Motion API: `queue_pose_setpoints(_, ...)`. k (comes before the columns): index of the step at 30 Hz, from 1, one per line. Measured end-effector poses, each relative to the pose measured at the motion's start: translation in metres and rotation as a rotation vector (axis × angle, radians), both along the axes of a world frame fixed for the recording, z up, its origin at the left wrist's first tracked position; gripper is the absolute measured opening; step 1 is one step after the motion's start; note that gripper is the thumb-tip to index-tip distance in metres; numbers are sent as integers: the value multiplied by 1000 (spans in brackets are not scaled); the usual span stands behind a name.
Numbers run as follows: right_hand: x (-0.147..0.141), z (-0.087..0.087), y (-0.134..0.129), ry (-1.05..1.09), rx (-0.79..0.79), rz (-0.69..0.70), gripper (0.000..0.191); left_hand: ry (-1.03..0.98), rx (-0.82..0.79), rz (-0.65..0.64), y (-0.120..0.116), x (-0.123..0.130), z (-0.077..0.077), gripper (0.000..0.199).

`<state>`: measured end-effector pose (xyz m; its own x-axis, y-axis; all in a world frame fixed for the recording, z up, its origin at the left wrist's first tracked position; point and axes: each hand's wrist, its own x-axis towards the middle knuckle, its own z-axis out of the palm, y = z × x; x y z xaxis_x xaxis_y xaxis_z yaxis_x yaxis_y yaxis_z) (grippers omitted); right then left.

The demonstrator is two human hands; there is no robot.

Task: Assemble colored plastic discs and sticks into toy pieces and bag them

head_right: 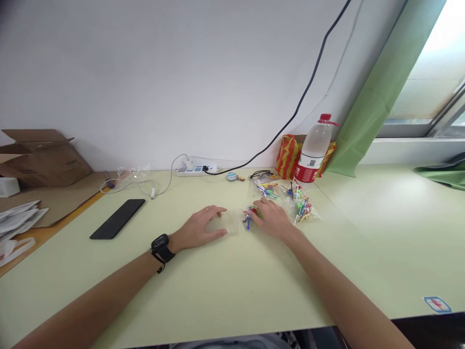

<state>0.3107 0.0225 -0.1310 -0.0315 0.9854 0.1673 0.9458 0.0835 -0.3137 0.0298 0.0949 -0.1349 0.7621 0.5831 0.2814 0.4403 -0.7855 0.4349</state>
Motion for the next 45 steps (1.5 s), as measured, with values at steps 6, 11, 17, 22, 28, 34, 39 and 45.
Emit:
queue_pose_setpoints(6, -24, -9, -4, 22, 44, -38, 34, -11, 12, -84, -6, 1, 0, 60)
queue_pose_setpoints(11, -16, -19, 3, 162, -41, -40, 36, -126, -90, -81, 1, 2, -9, 31)
queue_pose_setpoints(17, -17, -25, 6, 312, 26, 52, 37, -241, -304, -40, 7, 0, -10, 38)
queue_pose_setpoints(22, -18, -14, 4, 374, 279, 132, 34, -325, -579, -43, 12, -7, -4, 37)
queue_pose_setpoints(28, -20, 0, -7, 342, 587, 291, 28, -279, -543, 23, 8, -5, 2, 34)
queue_pose_setpoints(34, -18, 2, -11, 249, 743, 199, 27, -103, -437, -55, 1, 0, 4, 42)
queue_pose_setpoints(39, -9, 3, -8, 221, 782, 122, 27, -62, -456, -67, 0, 0, 3, 46)
queue_pose_setpoints(45, -2, 11, -8, 284, 903, 5, 22, -92, -440, -42, 3, 0, -3, 43)
